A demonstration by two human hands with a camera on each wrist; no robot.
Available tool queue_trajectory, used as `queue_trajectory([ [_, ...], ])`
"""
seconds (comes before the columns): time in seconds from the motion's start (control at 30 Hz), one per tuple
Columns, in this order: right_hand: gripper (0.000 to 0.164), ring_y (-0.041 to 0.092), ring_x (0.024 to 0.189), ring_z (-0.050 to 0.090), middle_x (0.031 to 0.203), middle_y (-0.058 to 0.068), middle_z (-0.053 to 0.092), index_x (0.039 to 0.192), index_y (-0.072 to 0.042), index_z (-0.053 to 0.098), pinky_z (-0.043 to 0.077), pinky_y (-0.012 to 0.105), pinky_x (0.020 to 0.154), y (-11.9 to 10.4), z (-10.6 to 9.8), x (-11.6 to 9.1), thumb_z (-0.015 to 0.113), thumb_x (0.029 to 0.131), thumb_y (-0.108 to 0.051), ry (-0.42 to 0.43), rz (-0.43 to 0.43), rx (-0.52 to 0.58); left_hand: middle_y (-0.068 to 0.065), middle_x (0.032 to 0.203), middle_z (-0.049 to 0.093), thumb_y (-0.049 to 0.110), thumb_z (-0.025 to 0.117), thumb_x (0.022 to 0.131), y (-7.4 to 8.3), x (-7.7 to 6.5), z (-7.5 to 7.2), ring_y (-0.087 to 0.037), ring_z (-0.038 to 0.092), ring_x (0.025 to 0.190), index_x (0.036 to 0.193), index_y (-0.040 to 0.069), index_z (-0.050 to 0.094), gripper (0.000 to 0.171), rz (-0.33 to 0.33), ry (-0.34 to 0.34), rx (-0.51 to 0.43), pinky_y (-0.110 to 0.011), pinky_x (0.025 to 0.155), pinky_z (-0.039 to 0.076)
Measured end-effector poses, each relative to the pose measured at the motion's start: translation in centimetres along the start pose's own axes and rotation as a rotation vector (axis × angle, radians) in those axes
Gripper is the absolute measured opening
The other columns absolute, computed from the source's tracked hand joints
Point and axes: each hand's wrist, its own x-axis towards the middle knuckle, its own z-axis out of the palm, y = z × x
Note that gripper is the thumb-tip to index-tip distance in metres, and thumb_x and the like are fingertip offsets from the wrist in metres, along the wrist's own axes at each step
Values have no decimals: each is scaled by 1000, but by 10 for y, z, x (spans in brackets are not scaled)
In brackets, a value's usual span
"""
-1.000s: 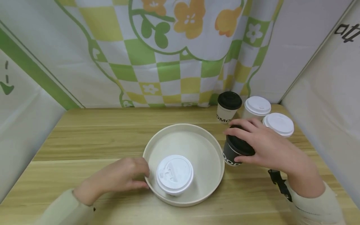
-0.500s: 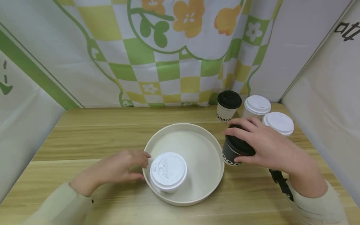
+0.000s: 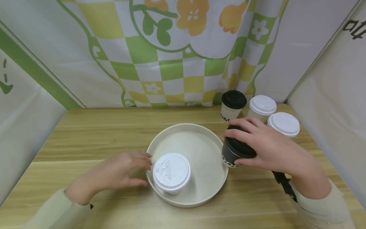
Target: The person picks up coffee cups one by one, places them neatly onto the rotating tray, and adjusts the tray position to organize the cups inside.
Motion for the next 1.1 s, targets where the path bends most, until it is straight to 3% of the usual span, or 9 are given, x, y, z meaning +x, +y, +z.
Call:
queue_trajectory([
  [0.27, 75, 27, 119, 50, 138, 0, 52, 135, -24, 57, 58, 38, 79, -11, -5, 13, 88, 70, -43, -40, -43, -38, 1, 108, 73, 34, 84, 74, 6, 0, 4, -17, 69, 104, 102, 13, 73, 37, 65, 69, 8, -39, 94, 60],
  [0.6, 69, 24, 122, 48, 140, 0, 52, 133, -29, 57, 56, 37, 72, -24, 3, 26, 86, 73, -45, -97, -135, -44, 6, 94, 72, 31, 83, 77, 2, 3, 12, -8, 67, 90, 91, 15, 73, 24, 79, 51, -52, -25, 82, 61],
  [0.77, 69, 25, 128, 45, 144, -1, 50, 134, -30, 57, 57, 38, 68, -28, 9, 27, 86, 73, -43, -110, -155, -32, 5, 95, 73, 31, 83, 76, -3, 3, 13, -10, 68, 91, 91, 14, 73, 25, 76, 55, -61, -26, 83, 62],
  [1.1, 72, 24, 129, 45, 147, -1, 47, 137, -32, 54, 55, 38, 69, -36, 20, 27, 85, 73, -47, -147, -196, 0, -5, 106, 75, 28, 84, 76, -16, 1, 12, -23, 71, 99, 95, 14, 73, 26, 65, 62, -44, -42, 89, 62],
])
